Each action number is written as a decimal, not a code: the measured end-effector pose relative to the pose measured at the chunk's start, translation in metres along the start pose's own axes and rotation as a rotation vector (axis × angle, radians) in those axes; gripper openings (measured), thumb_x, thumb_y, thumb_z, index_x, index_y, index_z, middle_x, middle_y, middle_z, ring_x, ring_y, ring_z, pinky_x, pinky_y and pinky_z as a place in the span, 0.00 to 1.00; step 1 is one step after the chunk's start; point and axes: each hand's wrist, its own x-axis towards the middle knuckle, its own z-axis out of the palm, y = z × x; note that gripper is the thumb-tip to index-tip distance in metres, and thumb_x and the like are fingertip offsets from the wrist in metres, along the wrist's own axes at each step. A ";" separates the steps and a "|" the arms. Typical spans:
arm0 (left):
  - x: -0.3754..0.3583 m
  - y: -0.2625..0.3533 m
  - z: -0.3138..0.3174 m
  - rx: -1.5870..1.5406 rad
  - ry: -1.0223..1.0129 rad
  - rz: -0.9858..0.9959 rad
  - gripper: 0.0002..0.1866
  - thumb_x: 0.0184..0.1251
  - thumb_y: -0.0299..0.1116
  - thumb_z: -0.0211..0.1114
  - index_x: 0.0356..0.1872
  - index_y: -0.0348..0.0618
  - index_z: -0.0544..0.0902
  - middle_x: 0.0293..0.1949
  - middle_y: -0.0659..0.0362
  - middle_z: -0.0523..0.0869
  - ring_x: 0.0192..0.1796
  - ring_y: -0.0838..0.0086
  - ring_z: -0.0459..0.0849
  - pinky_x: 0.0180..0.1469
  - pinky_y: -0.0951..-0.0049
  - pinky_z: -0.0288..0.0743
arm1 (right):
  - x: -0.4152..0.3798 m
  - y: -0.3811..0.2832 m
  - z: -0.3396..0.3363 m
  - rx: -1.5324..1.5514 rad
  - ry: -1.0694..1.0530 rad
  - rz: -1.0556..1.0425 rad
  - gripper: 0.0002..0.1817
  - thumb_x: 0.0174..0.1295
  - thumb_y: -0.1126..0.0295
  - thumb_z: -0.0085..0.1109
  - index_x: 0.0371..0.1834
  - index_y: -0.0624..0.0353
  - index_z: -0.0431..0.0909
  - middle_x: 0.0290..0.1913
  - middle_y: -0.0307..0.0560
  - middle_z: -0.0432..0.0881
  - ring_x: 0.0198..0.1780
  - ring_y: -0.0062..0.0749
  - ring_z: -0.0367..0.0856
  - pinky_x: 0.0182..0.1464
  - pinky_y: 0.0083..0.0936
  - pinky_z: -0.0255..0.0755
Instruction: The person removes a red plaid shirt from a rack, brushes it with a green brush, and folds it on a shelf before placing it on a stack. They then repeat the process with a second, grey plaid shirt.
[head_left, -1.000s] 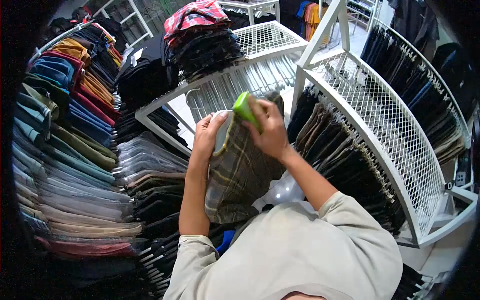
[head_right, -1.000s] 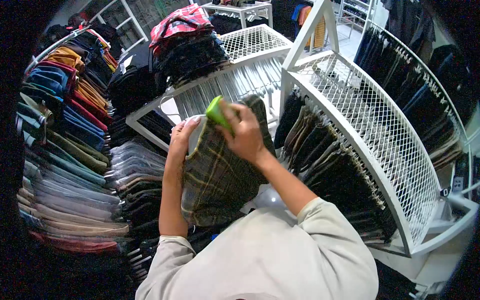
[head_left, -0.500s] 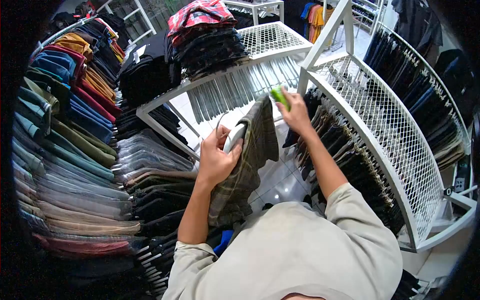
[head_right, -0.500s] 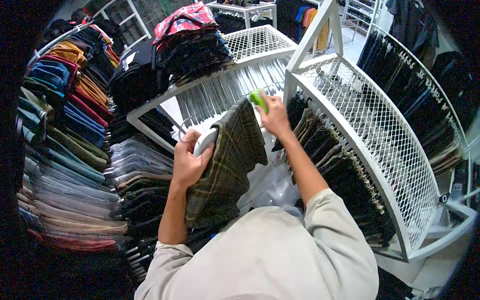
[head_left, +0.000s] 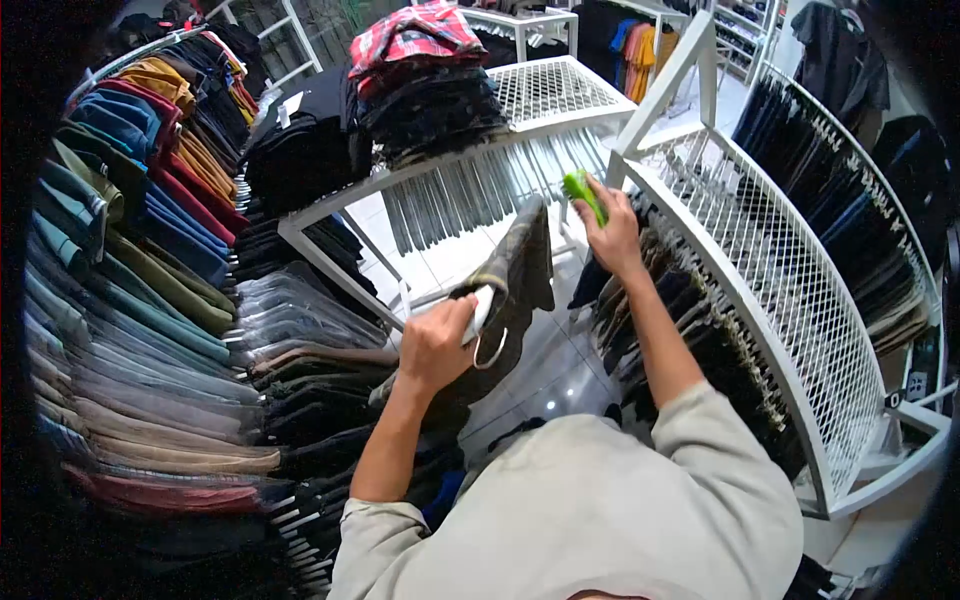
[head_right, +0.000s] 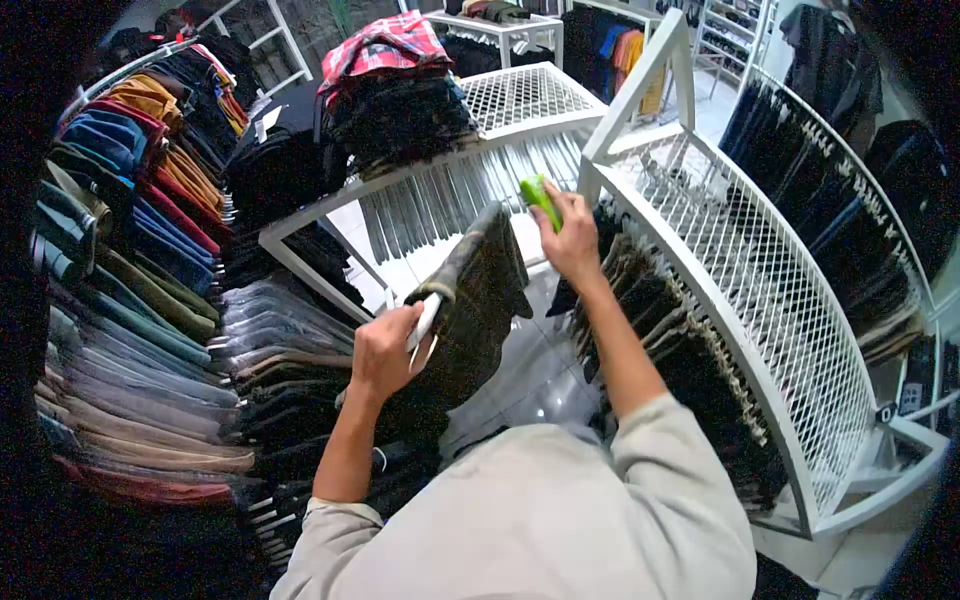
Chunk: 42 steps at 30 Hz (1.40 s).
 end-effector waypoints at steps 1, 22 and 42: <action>0.002 -0.003 0.001 0.012 0.013 0.015 0.21 0.49 0.26 0.73 0.48 0.39 0.82 0.32 0.52 0.84 0.35 0.57 0.86 0.37 0.60 0.80 | -0.004 -0.025 -0.007 0.117 -0.042 -0.028 0.26 0.70 0.58 0.62 0.69 0.54 0.77 0.53 0.59 0.80 0.52 0.50 0.82 0.57 0.40 0.77; 0.007 0.000 0.001 -0.352 0.026 -0.475 0.09 0.64 0.31 0.69 0.39 0.36 0.81 0.34 0.45 0.87 0.36 0.59 0.89 0.39 0.62 0.79 | -0.017 -0.001 0.022 0.113 0.077 0.075 0.34 0.64 0.69 0.67 0.74 0.57 0.66 0.56 0.61 0.80 0.53 0.48 0.84 0.57 0.40 0.77; 0.081 -0.068 0.052 -1.093 0.312 -0.820 0.13 0.65 0.41 0.64 0.38 0.42 0.85 0.36 0.62 0.84 0.38 0.77 0.81 0.44 0.77 0.71 | -0.087 -0.101 0.062 0.644 -0.240 -0.112 0.36 0.61 0.75 0.70 0.72 0.62 0.63 0.58 0.52 0.78 0.56 0.35 0.80 0.60 0.31 0.74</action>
